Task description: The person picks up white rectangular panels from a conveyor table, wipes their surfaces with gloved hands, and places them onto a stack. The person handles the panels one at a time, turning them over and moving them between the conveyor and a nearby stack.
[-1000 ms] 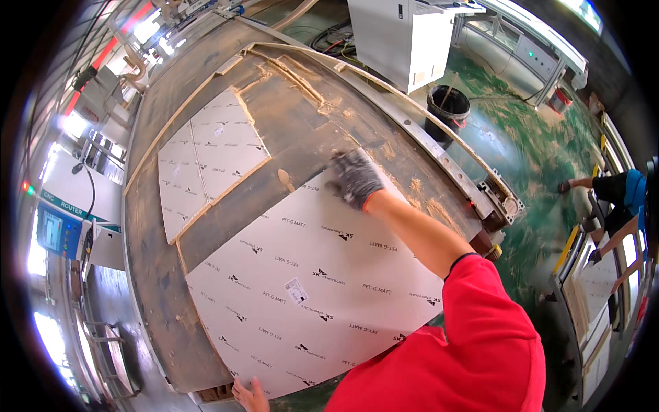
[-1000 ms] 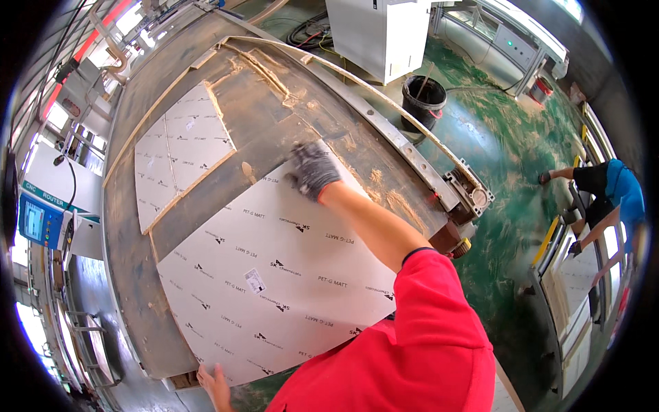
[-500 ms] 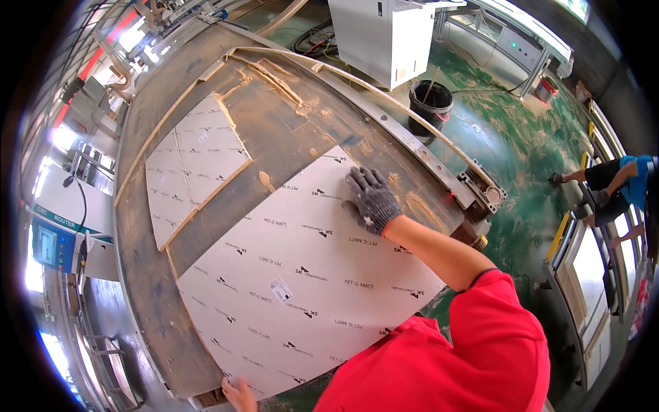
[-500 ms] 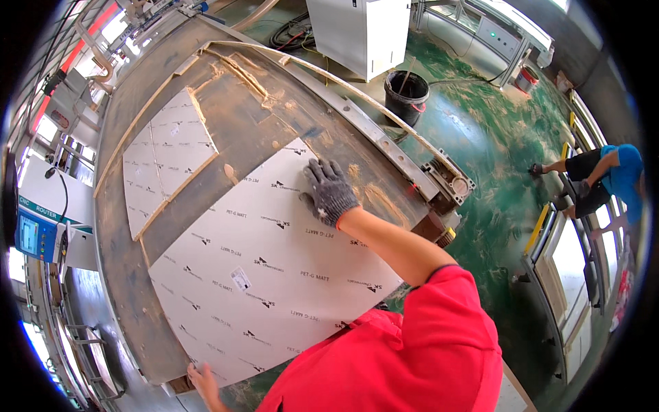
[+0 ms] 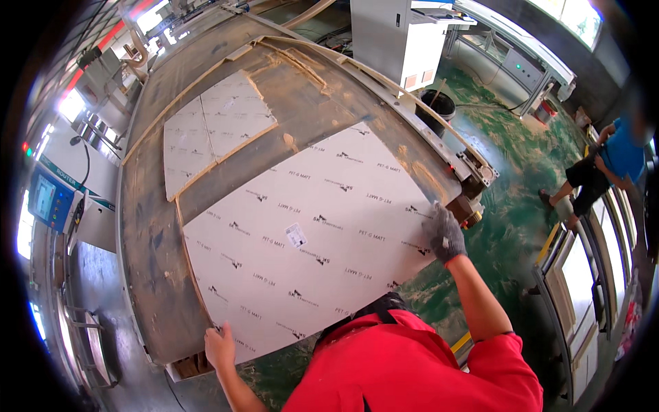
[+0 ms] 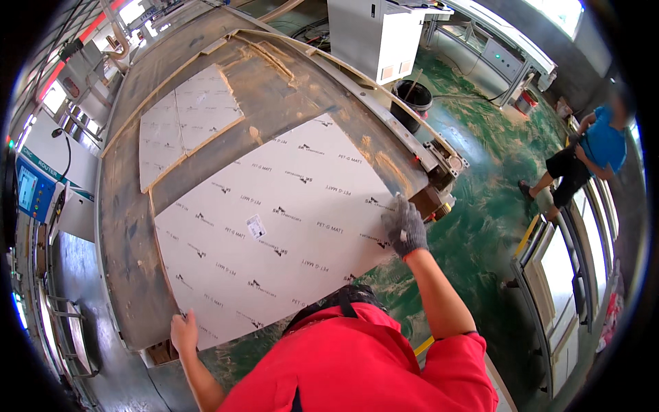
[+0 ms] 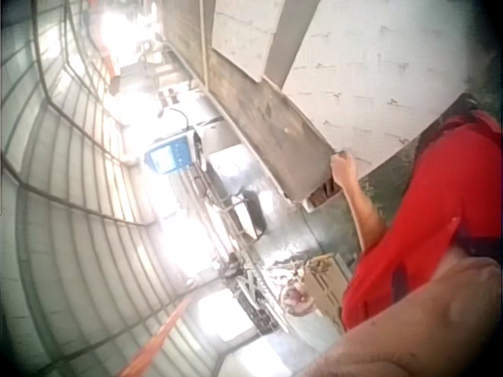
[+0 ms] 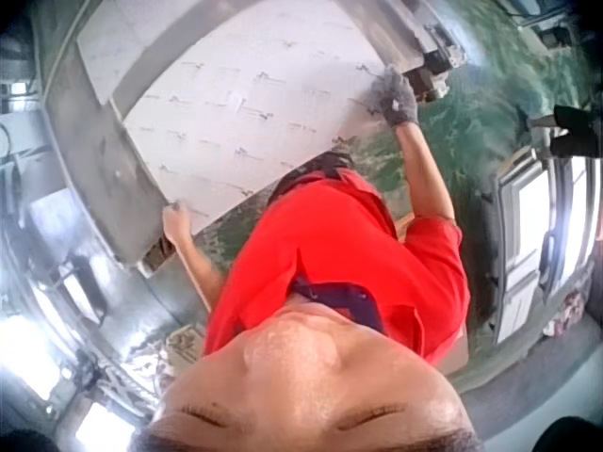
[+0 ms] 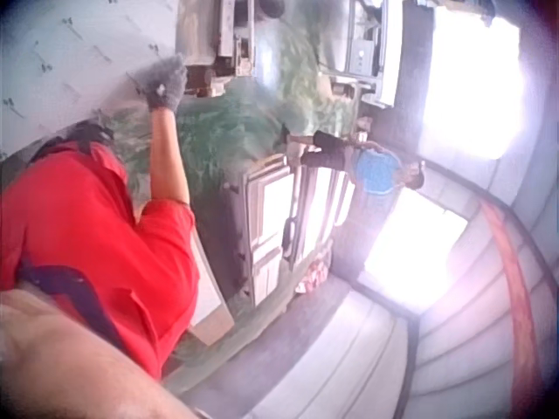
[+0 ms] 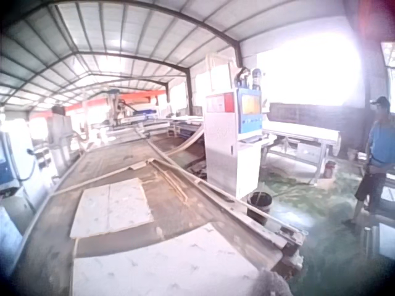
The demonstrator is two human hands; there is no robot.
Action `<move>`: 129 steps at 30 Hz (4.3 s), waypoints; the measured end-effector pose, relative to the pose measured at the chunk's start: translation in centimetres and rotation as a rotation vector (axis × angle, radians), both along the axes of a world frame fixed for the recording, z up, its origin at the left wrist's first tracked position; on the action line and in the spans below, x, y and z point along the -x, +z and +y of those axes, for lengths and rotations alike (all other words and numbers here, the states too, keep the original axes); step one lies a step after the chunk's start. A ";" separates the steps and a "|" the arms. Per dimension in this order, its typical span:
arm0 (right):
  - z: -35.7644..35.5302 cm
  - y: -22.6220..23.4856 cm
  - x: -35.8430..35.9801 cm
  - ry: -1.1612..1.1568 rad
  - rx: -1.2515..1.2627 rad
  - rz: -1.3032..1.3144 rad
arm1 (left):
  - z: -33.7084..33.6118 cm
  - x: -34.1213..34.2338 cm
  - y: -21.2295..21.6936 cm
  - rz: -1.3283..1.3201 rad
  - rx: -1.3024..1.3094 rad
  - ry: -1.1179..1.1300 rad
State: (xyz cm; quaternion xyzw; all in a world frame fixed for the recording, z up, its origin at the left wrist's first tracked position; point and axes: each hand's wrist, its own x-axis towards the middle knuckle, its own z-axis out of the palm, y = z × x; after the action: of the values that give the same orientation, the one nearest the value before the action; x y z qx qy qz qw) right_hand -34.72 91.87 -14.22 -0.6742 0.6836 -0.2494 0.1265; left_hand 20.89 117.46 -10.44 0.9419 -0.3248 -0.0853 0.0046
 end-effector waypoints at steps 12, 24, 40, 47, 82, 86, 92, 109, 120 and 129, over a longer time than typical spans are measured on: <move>10.2 -5.0 7.3 -0.110 -0.428 -0.382 | 4.6 -6.1 -5.3 0.695 0.393 -0.018; 23.3 -0.4 9.7 -0.571 -0.232 -0.431 | -3.0 9.7 2.5 0.426 0.637 -0.189; 56.4 -10.7 41.4 -1.766 -0.170 -0.748 | -19.5 59.0 -2.0 0.638 0.370 -1.068; 68.5 -13.4 41.1 -1.990 -0.560 -0.694 | -19.2 78.2 -18.7 0.316 -0.184 -1.208; 66.3 -19.1 117.0 -2.424 -0.301 -0.562 | -26.1 165.1 -26.0 0.971 -0.364 -1.036; 67.4 -23.0 135.7 -2.275 -0.408 -0.537 | -20.4 173.0 -31.9 0.972 -0.258 -0.848; 71.5 -34.2 155.1 -2.098 -0.386 -0.365 | -13.8 185.2 -38.8 1.078 -0.222 -0.614; 71.0 -44.8 162.2 -1.692 -0.565 0.052 | -11.1 185.6 -50.2 0.189 -0.359 -1.129; 66.9 -38.8 126.5 -1.073 -0.851 -0.361 | 1.8 175.8 -39.0 0.757 -0.849 -1.524; 61.3 -38.6 122.2 -0.380 -0.769 -0.088 | -7.2 159.3 -27.1 0.891 -0.677 -1.372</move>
State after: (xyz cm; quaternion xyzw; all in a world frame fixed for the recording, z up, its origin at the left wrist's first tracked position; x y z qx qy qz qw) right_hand -156.97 153.17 -52.78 -0.4289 0.8327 -0.0240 0.3493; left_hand -138.44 110.29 -37.51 0.3697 -0.7436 -0.5198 -0.2005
